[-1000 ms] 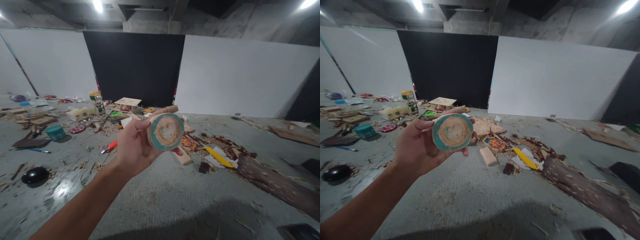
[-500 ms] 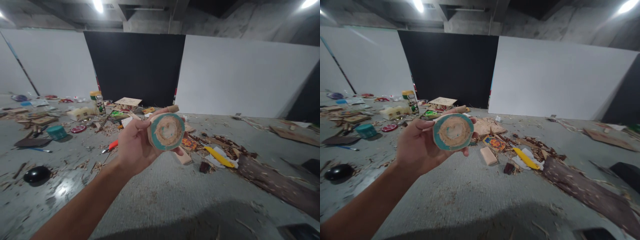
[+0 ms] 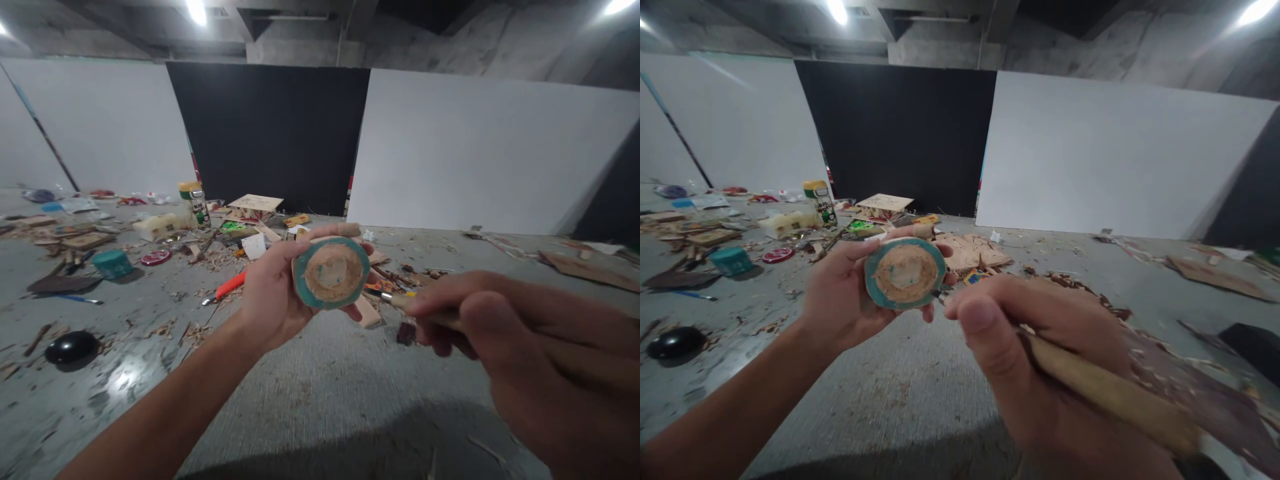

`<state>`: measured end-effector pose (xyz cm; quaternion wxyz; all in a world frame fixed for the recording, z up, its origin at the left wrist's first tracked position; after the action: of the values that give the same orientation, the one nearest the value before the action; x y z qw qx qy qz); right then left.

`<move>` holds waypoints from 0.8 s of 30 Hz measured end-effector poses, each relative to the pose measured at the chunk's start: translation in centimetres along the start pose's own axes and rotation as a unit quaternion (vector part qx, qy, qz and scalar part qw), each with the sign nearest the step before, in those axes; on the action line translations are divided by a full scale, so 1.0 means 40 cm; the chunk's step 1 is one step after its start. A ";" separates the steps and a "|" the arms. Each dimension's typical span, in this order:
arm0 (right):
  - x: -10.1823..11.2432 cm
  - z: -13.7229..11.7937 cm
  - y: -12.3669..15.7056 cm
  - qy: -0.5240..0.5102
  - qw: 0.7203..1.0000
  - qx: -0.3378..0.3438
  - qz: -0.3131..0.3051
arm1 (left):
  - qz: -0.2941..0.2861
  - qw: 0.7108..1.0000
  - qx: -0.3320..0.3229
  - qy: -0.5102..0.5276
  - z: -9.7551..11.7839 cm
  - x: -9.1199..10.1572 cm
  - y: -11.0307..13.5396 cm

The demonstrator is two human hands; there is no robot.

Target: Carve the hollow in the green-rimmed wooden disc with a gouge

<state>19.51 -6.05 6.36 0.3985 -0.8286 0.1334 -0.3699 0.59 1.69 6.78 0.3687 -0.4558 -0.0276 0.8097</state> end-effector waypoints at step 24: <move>-0.056 -0.070 -0.039 0.121 0.957 0.262 0.018 | 0.097 0.992 -0.048 0.067 0.012 -0.026 0.014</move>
<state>15.84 -5.45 7.57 0.5888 -0.6421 0.0936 -0.4819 0.23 0.76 7.59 0.2674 -0.5265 0.0024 0.8070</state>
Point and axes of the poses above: each hand's wrist, its own y-axis away from the middle knuckle, its own x-axis out of the back of the hand, z = x × y, the point moved 2 cm from there along -y, towards the middle knuckle, and after that the axes turned 14 degrees about y, right-handed, at the moved point
